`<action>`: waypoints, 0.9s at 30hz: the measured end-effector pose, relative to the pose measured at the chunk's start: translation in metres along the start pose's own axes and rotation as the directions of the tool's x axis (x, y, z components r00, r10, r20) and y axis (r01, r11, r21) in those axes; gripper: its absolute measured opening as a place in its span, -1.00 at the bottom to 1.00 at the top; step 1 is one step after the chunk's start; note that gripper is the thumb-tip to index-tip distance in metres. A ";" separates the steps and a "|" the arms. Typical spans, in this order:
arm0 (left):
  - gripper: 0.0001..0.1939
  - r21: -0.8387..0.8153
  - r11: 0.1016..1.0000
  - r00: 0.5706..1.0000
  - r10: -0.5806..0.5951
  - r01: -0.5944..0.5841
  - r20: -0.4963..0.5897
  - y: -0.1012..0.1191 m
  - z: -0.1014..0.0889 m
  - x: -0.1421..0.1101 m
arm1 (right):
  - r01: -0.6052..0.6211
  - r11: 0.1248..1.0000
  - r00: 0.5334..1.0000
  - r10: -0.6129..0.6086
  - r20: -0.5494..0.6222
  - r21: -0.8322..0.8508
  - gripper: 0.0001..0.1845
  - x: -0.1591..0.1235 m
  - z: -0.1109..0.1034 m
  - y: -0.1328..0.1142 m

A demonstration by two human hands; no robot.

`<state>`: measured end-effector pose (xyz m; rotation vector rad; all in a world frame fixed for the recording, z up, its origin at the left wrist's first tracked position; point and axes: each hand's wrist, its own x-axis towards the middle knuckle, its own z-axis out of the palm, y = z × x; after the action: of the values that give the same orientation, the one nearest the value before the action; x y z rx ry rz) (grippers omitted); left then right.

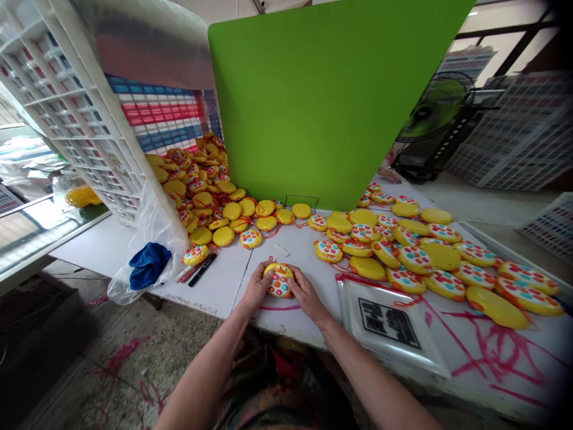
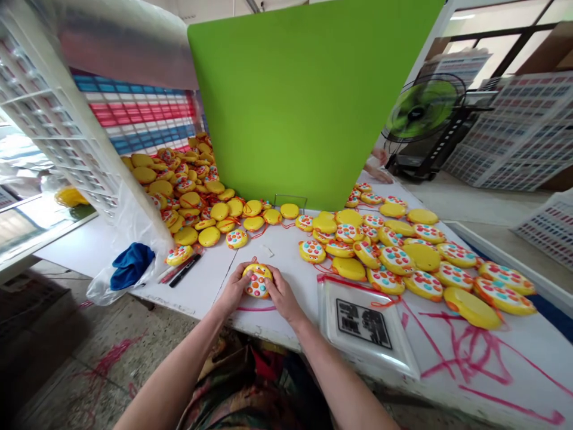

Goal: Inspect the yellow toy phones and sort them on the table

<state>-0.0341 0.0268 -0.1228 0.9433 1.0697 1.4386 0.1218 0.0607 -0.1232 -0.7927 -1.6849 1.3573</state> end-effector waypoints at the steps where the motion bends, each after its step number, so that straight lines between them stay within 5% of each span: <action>1: -0.58 0.005 1.000 1.000 0.001 -0.001 -0.014 0.000 0.001 0.000 | 0.007 1.000 1.000 -0.007 -0.003 -0.017 -0.57 0.000 0.000 0.000; 22: -0.46 0.227 0.974 0.999 0.012 -0.003 -0.039 0.014 0.004 -0.003 | -0.004 1.000 1.000 0.004 0.027 -0.015 -0.37 0.005 0.004 -0.005; 27: -0.08 0.273 0.961 0.998 0.010 -0.028 0.066 0.016 0.005 -0.004 | 0.007 1.000 1.000 -0.007 -0.015 -0.012 -0.41 0.008 0.002 -0.006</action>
<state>-0.0333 0.0226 -0.1057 1.1914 1.2360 1.2865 0.1161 0.0650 -0.1161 -0.8008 -1.6846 1.3343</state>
